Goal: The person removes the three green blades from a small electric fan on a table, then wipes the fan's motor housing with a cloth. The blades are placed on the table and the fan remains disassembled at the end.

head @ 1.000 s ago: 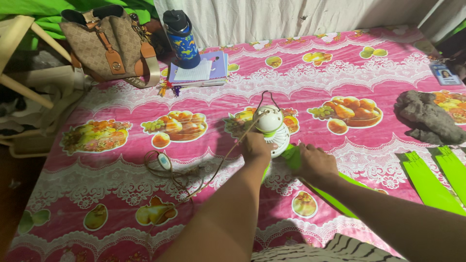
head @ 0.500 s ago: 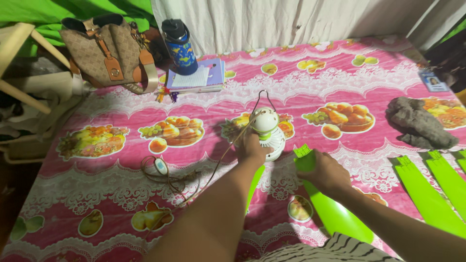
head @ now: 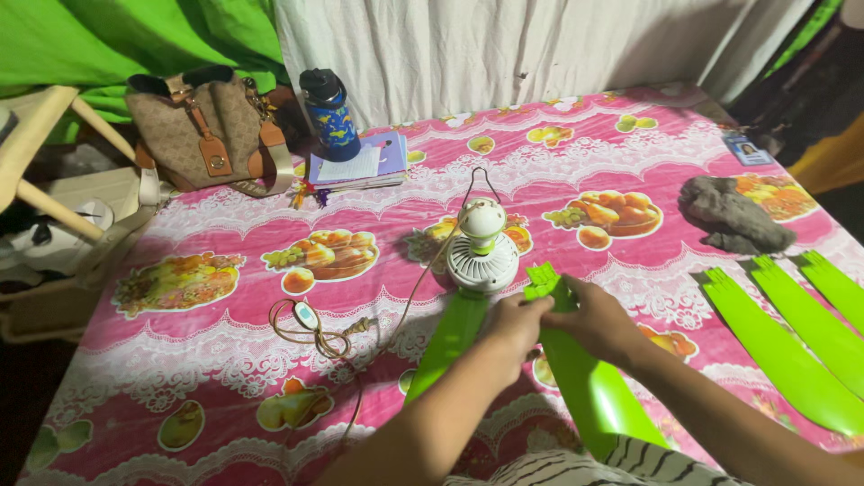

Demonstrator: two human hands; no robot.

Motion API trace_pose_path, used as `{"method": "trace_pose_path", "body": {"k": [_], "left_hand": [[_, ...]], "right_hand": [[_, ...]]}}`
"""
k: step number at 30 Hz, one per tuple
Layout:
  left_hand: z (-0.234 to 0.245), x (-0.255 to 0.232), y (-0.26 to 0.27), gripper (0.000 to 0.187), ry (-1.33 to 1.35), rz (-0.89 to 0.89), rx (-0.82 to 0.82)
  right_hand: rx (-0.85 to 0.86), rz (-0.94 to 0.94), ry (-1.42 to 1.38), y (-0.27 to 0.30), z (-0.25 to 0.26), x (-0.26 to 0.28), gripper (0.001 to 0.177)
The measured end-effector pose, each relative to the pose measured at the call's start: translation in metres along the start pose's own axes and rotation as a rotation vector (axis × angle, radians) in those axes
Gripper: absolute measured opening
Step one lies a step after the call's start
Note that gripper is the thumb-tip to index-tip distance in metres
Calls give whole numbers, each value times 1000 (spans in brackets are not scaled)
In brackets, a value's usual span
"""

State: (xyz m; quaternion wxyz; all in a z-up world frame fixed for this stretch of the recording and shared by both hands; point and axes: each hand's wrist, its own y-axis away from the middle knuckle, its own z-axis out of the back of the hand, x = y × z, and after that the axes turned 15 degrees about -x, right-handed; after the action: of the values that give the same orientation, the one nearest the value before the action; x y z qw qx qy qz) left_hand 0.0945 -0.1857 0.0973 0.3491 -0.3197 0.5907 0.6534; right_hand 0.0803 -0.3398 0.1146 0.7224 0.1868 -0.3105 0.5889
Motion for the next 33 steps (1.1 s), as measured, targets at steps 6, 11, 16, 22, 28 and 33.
{"method": "trace_pose_path", "body": {"k": [6, 11, 16, 22, 28, 33], "left_hand": [[14, -5, 30, 34, -6, -236, -120], [19, -17, 17, 29, 157, 24, -73], [2, -25, 4, 21, 263, 84, 48], [-55, -19, -16, 53, 53, 87, 108], [-112, 11, -33, 56, -40, 114, 145], [-141, 33, -34, 46, -23, 149, 104]], "right_hand": [[-121, 119, 43, 39, 3, 12, 113], [-185, 116, 86, 83, 15, 20, 116], [-345, 272, 226, 115, 36, 6, 109], [-354, 152, 159, 100, 61, -52, 101], [-258, -177, 479, 81, 94, -158, 90], [-113, -256, 532, 70, 105, -233, 99]]}}
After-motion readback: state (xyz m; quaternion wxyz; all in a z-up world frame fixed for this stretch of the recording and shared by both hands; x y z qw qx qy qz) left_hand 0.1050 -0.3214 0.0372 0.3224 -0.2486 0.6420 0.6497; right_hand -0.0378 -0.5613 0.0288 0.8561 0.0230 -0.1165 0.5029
